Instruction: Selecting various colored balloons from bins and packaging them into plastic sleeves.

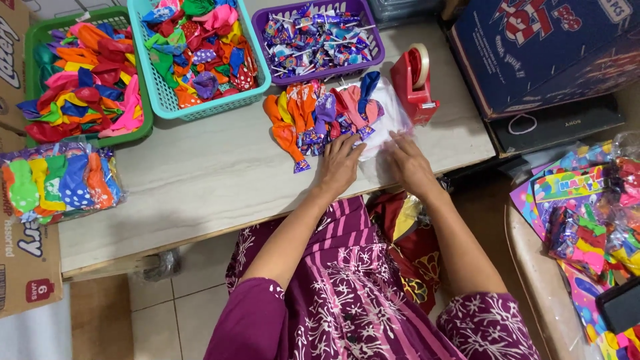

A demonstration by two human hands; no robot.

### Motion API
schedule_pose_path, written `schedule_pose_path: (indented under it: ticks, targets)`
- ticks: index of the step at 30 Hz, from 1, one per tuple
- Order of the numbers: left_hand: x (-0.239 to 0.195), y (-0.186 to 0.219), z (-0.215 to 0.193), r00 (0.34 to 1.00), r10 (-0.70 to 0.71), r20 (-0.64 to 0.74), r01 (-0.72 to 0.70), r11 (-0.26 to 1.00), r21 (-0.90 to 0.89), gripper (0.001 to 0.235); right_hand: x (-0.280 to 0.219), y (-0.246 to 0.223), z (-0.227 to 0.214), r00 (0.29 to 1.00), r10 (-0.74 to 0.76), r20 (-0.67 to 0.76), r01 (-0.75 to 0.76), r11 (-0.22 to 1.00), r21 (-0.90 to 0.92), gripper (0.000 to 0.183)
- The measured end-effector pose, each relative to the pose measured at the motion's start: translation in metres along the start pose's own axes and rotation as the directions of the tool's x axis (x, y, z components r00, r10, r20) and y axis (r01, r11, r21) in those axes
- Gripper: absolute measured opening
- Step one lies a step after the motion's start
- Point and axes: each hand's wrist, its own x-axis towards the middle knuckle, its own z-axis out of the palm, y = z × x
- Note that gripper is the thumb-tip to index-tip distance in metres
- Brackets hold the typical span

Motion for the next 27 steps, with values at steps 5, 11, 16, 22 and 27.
schedule_pose_path:
  ticks: [5, 11, 16, 22, 27]
  targets:
    - [0.000, 0.002, -0.009, 0.999, 0.041, -0.026, -0.040, 0.998, 0.049, 0.035, 0.024, 0.022, 0.043, 0.987, -0.163, -0.016, 0.159, 0.977, -0.139, 0.055]
    - [-0.003, 0.006, -0.008, 0.999, 0.044, -0.004, -0.044, 0.996, 0.080, 0.034, 0.022, 0.024, 0.038, 0.983, -0.182, -0.030, 0.178, 0.978, -0.106, 0.040]
    - [-0.002, 0.006, -0.010, 0.999, 0.039, 0.012, -0.040, 0.995, 0.092, 0.035, 0.020, 0.024, 0.031, 0.992, -0.120, -0.043, 0.123, 0.989, 0.078, 0.022]
    - [-0.002, 0.007, -0.010, 0.999, 0.025, 0.031, -0.027, 0.996, 0.086, 0.037, 0.014, 0.008, 0.013, 0.991, 0.063, -0.116, -0.027, 0.958, 0.286, 0.007]
    - [-0.001, 0.008, -0.010, 0.999, -0.003, 0.049, -0.002, 0.995, 0.097, 0.036, -0.009, -0.005, -0.009, 0.988, 0.096, -0.125, -0.050, 0.943, 0.328, 0.003]
